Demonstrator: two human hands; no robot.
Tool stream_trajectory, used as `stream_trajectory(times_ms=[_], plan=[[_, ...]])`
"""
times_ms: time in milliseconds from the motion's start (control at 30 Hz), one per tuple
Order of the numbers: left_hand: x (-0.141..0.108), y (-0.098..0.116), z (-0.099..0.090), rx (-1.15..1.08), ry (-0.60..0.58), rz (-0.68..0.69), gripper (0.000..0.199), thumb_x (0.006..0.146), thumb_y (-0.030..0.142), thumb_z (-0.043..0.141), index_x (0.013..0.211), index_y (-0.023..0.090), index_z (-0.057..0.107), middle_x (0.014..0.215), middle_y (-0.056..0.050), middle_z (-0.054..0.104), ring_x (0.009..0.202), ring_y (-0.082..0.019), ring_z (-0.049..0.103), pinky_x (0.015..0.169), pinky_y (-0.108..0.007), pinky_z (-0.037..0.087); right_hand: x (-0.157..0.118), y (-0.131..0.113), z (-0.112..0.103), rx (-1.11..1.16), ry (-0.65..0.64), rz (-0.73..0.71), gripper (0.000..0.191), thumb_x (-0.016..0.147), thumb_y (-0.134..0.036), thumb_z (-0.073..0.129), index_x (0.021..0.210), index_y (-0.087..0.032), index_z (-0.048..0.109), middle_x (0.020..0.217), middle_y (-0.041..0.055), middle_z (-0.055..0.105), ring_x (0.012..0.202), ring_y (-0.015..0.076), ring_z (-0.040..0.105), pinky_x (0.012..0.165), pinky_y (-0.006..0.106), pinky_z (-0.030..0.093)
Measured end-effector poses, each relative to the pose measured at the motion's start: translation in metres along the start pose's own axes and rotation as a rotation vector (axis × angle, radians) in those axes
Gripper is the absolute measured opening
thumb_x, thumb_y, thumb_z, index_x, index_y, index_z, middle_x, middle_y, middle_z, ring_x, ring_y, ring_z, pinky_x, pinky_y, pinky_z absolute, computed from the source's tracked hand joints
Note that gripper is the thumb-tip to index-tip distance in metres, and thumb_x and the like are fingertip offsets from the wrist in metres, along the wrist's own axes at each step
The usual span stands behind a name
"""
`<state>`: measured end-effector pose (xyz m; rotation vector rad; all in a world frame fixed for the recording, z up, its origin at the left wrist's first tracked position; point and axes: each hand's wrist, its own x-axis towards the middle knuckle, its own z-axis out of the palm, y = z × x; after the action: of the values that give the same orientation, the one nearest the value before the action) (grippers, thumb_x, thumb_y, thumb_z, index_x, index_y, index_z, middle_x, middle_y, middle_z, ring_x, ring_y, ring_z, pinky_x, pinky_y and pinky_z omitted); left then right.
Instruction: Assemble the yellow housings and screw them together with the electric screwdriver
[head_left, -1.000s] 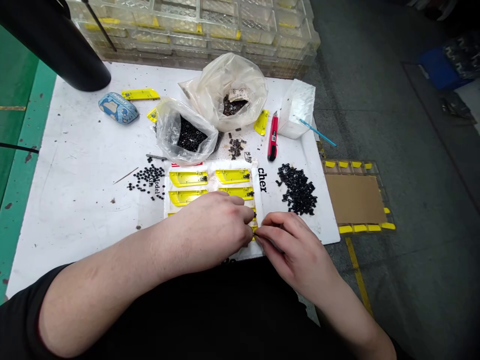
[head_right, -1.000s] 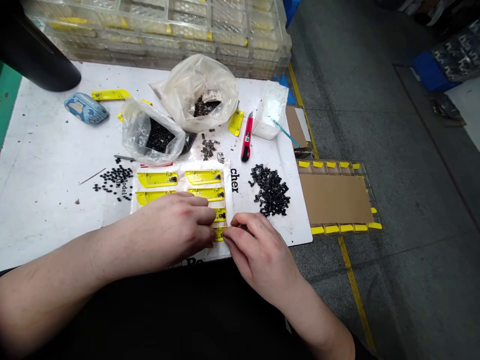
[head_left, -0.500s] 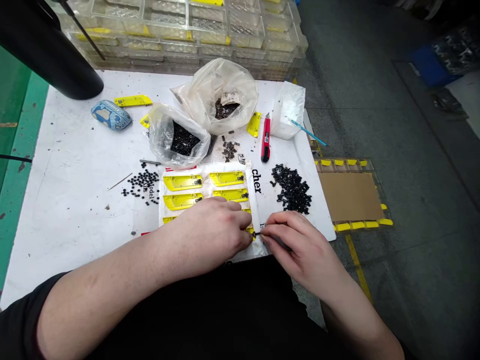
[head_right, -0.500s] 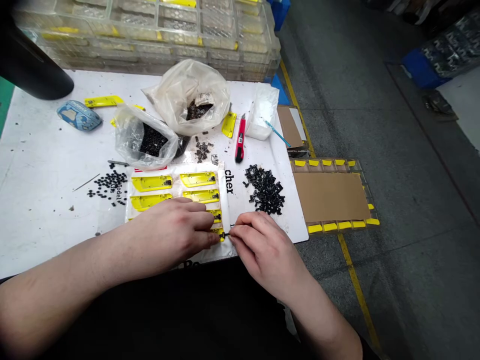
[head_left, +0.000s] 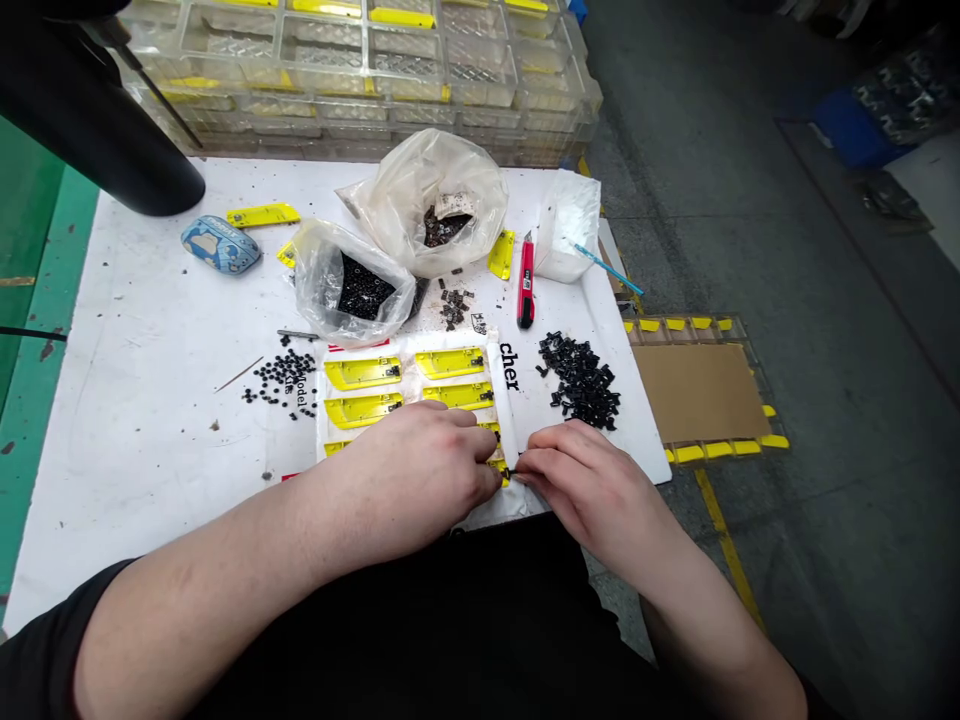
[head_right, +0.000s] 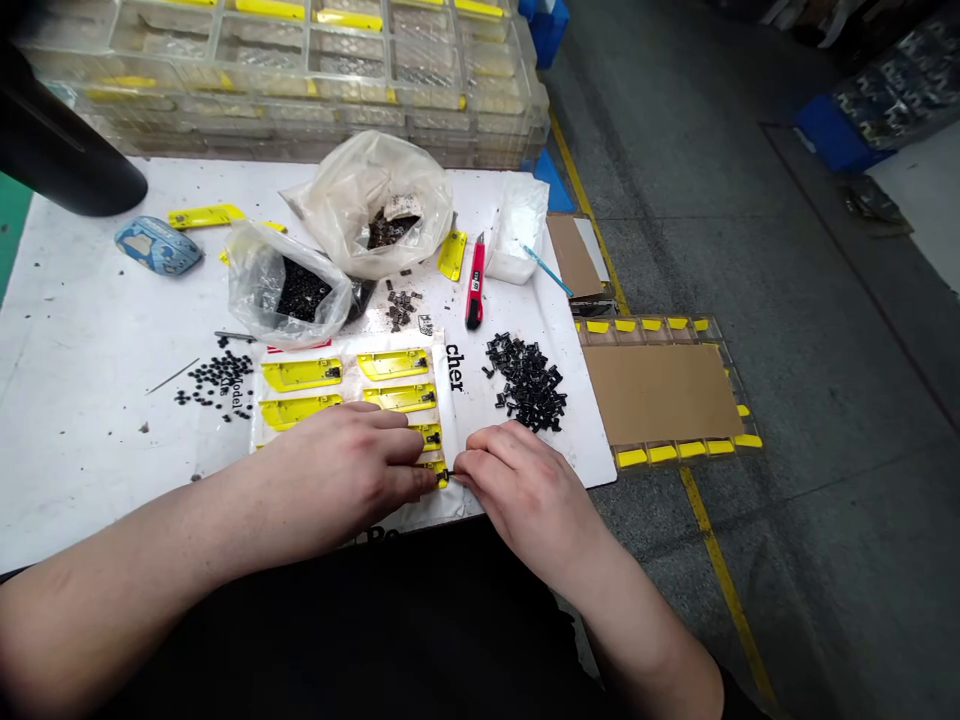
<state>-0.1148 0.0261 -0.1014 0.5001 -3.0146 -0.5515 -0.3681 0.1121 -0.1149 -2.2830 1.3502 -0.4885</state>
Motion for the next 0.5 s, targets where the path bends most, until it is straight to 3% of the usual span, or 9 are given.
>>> stream_trajectory(times_ms=[267, 500], plan=[[0.003, 0.004, -0.006, -0.006, -0.097, -0.038, 0.025, 0.106, 0.034, 0.06, 0.117, 0.034, 0.082, 0.096, -0.002, 0.072, 0.093, -0.024, 0.069, 0.078, -0.043, 0.048, -0.002, -0.003, 0.008, -0.055, 0.064, -0.077, 0.016, 0.104, -0.009, 0.068, 0.117, -0.018, 0.066, 0.115, 0.0079, 0.07, 0.1, 0.0213, 0.06, 0.086, 0.038, 0.051], [0.004, 0.004, -0.01, -0.011, -0.119, -0.044, 0.024, 0.105, 0.034, 0.061, 0.115, 0.032, 0.082, 0.096, -0.002, 0.072, 0.093, -0.025, 0.069, 0.076, -0.044, 0.047, -0.011, -0.01, 0.023, 0.082, 0.188, -0.061, 0.032, 0.099, -0.001, 0.07, 0.126, -0.018, 0.068, 0.116, 0.0081, 0.072, 0.103, 0.0199, 0.063, 0.089, 0.04, 0.053]])
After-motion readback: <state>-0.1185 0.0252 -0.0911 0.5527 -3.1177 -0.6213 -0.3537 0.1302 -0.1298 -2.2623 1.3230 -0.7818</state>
